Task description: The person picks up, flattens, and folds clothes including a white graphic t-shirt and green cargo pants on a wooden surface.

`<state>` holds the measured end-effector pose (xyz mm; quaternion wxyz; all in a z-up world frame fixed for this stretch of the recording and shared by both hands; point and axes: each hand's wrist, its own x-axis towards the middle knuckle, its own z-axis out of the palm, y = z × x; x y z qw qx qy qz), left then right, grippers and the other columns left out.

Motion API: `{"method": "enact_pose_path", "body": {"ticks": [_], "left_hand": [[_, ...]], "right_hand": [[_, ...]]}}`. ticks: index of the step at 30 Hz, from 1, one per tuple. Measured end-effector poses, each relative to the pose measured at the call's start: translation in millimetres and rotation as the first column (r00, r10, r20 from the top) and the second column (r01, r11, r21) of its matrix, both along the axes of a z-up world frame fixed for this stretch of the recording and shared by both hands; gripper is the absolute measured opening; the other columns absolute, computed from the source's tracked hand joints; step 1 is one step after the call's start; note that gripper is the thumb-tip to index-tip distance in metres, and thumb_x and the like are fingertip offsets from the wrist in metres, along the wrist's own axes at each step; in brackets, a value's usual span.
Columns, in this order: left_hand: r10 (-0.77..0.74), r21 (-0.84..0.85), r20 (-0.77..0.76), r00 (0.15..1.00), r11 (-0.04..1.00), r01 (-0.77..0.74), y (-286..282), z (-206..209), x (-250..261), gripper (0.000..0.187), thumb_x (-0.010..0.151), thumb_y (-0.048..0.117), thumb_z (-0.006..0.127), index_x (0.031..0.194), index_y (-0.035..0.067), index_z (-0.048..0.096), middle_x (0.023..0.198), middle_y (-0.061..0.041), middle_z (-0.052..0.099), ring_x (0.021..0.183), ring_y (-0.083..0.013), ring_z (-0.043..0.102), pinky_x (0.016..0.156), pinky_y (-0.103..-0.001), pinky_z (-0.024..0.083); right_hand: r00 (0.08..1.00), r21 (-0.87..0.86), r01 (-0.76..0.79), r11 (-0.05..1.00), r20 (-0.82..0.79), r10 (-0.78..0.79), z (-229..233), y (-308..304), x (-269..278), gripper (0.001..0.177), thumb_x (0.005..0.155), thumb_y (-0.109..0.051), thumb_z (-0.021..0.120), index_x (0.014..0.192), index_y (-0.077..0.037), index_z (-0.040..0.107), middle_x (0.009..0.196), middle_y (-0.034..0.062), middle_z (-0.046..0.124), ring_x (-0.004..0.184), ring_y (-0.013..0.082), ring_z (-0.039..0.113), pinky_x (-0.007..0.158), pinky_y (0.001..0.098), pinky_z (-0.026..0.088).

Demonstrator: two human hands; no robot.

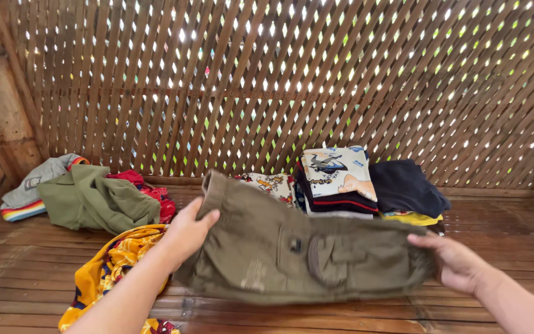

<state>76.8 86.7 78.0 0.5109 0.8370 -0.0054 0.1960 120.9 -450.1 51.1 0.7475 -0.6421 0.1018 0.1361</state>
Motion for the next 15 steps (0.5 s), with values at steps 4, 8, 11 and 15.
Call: {"method": "enact_pose_path", "body": {"ticks": [4,8,11,15], "left_hand": [[-0.034,-0.178,-0.021,0.999,0.984,0.03,-22.6,47.7,-5.4,0.046,0.093,0.026,0.063,0.135,0.006,0.061,0.129,-0.01,0.073,0.118,-0.0189,0.065,0.102,-0.034,0.049],[-0.01,-0.175,0.087,0.996,0.984,0.025,-31.1,69.2,-2.6,0.038,0.096,0.023,0.063,0.129,0.005,0.063,0.12,-0.005,0.072,0.109,-0.0141,0.062,0.097,-0.031,0.047],[-0.023,-0.199,0.135,0.991,0.979,0.05,-33.7,76.6,2.1,0.032,0.097,0.023,0.063,0.123,0.004,0.066,0.109,-0.005,0.075,0.099,-0.0134,0.063,0.091,-0.03,0.048],[0.049,-0.233,0.259,0.965,0.972,0.014,-39.6,72.6,6.0,0.031,0.096,0.021,0.065,0.123,0.006,0.066,0.106,-0.003,0.074,0.095,-0.0124,0.063,0.089,-0.029,0.049]], "right_hand": [[0.989,0.089,0.03,0.996,0.142,-0.042,40.1,-17.7,5.2,0.051,0.085,-0.02,0.067,0.135,-0.014,0.062,0.126,0.0058,0.072,0.114,0.0229,0.067,0.102,0.0473,0.052],[0.955,0.149,-0.033,0.988,0.295,-0.013,64.9,-43.0,22.4,0.048,0.09,-0.017,0.066,0.137,-0.012,0.059,0.125,0.006,0.07,0.114,0.0228,0.065,0.102,0.0462,0.049],[0.948,0.158,-0.012,0.987,0.315,-0.038,80.4,-53.5,28.4,0.047,0.089,-0.016,0.065,0.135,-0.012,0.057,0.127,0.0057,0.069,0.117,0.0232,0.065,0.105,0.0485,0.047],[0.947,0.189,0.024,0.982,0.311,-0.083,96.7,-53.3,24.6,0.05,0.088,-0.019,0.064,0.138,-0.011,0.06,0.13,0.0051,0.07,0.119,0.0217,0.065,0.108,0.0468,0.044]]}}
